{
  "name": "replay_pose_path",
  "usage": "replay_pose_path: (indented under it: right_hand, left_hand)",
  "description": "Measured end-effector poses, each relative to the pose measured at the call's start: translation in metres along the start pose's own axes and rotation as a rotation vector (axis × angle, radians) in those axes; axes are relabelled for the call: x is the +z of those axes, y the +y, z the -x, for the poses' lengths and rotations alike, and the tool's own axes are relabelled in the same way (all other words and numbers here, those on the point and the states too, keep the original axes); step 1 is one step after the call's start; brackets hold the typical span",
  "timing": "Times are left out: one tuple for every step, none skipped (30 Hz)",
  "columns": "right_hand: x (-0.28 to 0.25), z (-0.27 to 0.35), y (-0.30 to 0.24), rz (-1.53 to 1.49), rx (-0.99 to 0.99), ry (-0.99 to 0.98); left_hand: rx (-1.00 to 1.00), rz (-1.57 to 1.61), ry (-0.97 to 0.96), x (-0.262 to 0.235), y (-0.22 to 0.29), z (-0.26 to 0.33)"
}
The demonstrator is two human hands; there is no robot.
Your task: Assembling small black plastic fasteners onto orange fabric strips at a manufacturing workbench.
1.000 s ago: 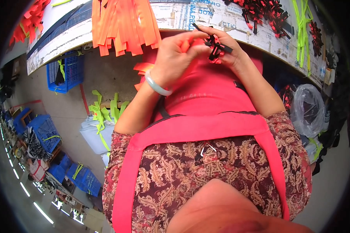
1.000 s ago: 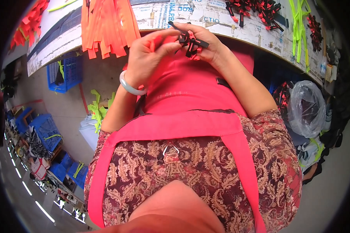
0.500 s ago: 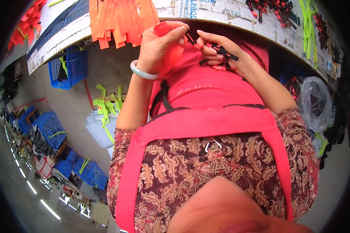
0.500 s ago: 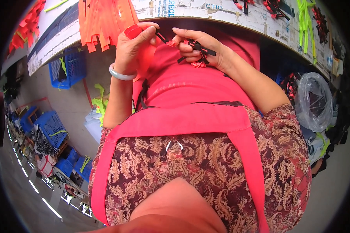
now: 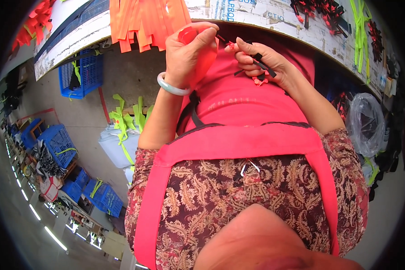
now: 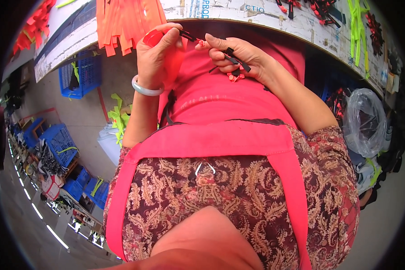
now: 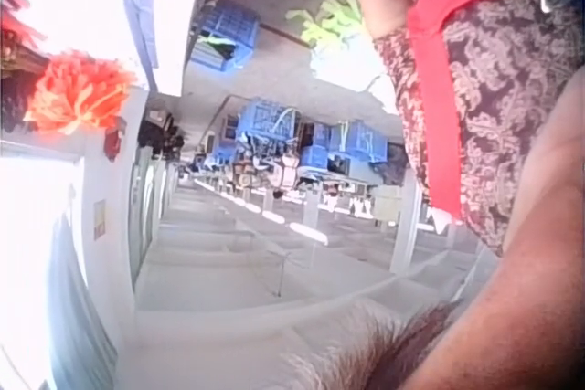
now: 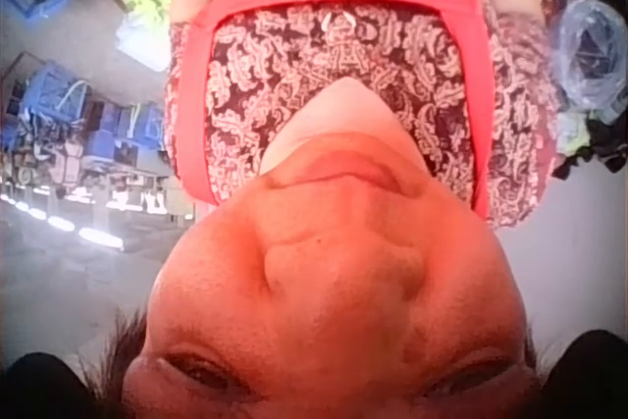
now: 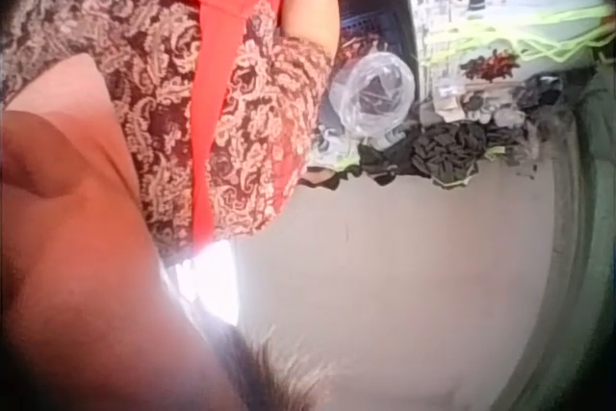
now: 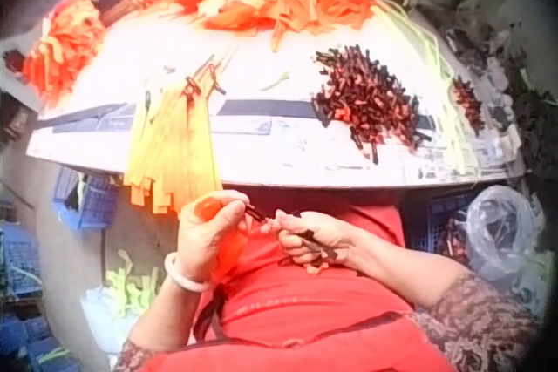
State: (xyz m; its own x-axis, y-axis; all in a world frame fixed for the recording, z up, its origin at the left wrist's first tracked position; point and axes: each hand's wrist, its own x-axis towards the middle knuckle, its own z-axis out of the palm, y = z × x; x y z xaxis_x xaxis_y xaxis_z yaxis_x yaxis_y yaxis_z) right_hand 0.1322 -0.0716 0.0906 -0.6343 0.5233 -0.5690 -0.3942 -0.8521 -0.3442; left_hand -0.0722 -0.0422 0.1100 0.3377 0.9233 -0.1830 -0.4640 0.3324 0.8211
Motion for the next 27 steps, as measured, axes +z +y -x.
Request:
replay_pose_path:
  right_hand:
    - [0.001,0.001,0.0,0.0,-0.002,0.0]
    - [0.002,0.001,0.0,0.011,-0.019,-0.005]
    - [0.003,0.001,0.0,0.023,-0.036,-0.011]
    - [0.003,0.0,0.0,0.023,-0.038,-0.011]
    - [0.004,0.0,0.0,0.026,-0.088,0.009]
    - [0.004,0.0,-0.001,0.029,-0.137,0.029]
    - [0.006,-0.001,-0.002,0.032,-0.135,0.027]
    - [0.008,-0.002,-0.003,-0.02,-0.205,0.073]
    - [0.008,-0.003,-0.003,-0.073,-0.275,0.119]
    - [0.005,-0.005,-0.003,-0.067,-0.313,0.098]
    - [0.003,-0.004,-0.005,-0.06,-0.311,0.098]
    - [0.001,-0.003,-0.009,-0.052,-0.327,0.035]
    - [0.001,-0.001,-0.013,-0.045,-0.341,-0.028]
    - [0.005,0.003,-0.017,-0.089,-0.324,-0.068]
    - [0.003,0.005,-0.02,-0.055,-0.36,-0.036]
    - [0.003,0.008,-0.022,-0.012,-0.384,0.014]
    - [0.006,0.011,-0.024,0.032,-0.408,0.064]
    - [0.011,0.013,-0.025,0.036,-0.396,0.061]
    - [0.019,0.015,-0.025,0.15,-0.435,0.101]
    - [0.024,0.016,-0.024,0.263,-0.472,0.14]
    - [0.026,0.016,-0.021,0.265,-0.463,0.138]
    - [0.03,0.017,-0.018,0.43,-0.484,0.216]
    - [0.033,0.017,-0.015,0.595,-0.504,0.292]
    - [0.038,0.018,-0.014,0.582,-0.507,0.303]
    - [0.041,0.018,-0.013,0.584,-0.5,0.3]
    - [0.043,0.018,-0.012,0.613,-0.498,0.313]
    - [0.045,0.017,-0.012,0.643,-0.497,0.326]
  left_hand:
    - [0.014,0.0,0.015,0.001,0.0,0.0]
    - [0.014,-0.001,0.013,0.002,-0.001,0.0]
    - [0.02,0.013,0.034,0.004,-0.002,0.0]
    - [0.027,0.027,0.056,0.004,-0.004,0.001]
    - [0.028,0.027,0.054,0.004,-0.005,0.002]
    - [0.033,-0.017,0.059,0.003,-0.006,0.004]
    - [0.038,-0.06,0.069,0.003,-0.007,0.005]
    - [0.041,-0.059,0.072,0.004,-0.007,0.007]
    - [0.061,-0.145,0.066,0.007,-0.009,0.008]
    - [0.083,-0.229,0.061,0.01,-0.011,0.011]
    - [0.038,-0.194,0.046,0.01,-0.016,0.012]
    - [-0.02,-0.179,0.033,0.012,-0.02,0.014]
    - [-0.079,-0.163,0.021,0.012,-0.022,0.016]
    - [-0.095,-0.174,-0.007,0.011,-0.023,0.016]
    - [-0.092,-0.167,-0.001,0.007,-0.024,0.013]
    - [-0.068,-0.121,-0.036,0.004,-0.022,0.008]
    - [-0.043,-0.075,-0.07,0.002,-0.02,0.006]
    - [-0.049,-0.02,-0.083,0.0,-0.018,0.006]
    - [-0.048,-0.016,-0.075,0.002,-0.013,0.006]
    - [-0.086,-0.072,-0.077,0.003,-0.009,0.007]
    - [-0.124,-0.128,-0.078,0.004,-0.005,0.008]
    - [-0.133,-0.123,-0.106,0.003,-0.002,0.008]
    - [-0.133,-0.119,-0.098,0.002,-0.001,0.008]
    - [-0.09,-0.226,-0.117,0.001,-0.001,0.008]
    - [-0.047,-0.334,-0.138,0.0,-0.002,0.008]
    - [-0.048,-0.332,-0.131,-0.001,-0.004,0.009]
    - [0.038,-0.425,-0.108,-0.001,-0.007,0.01]
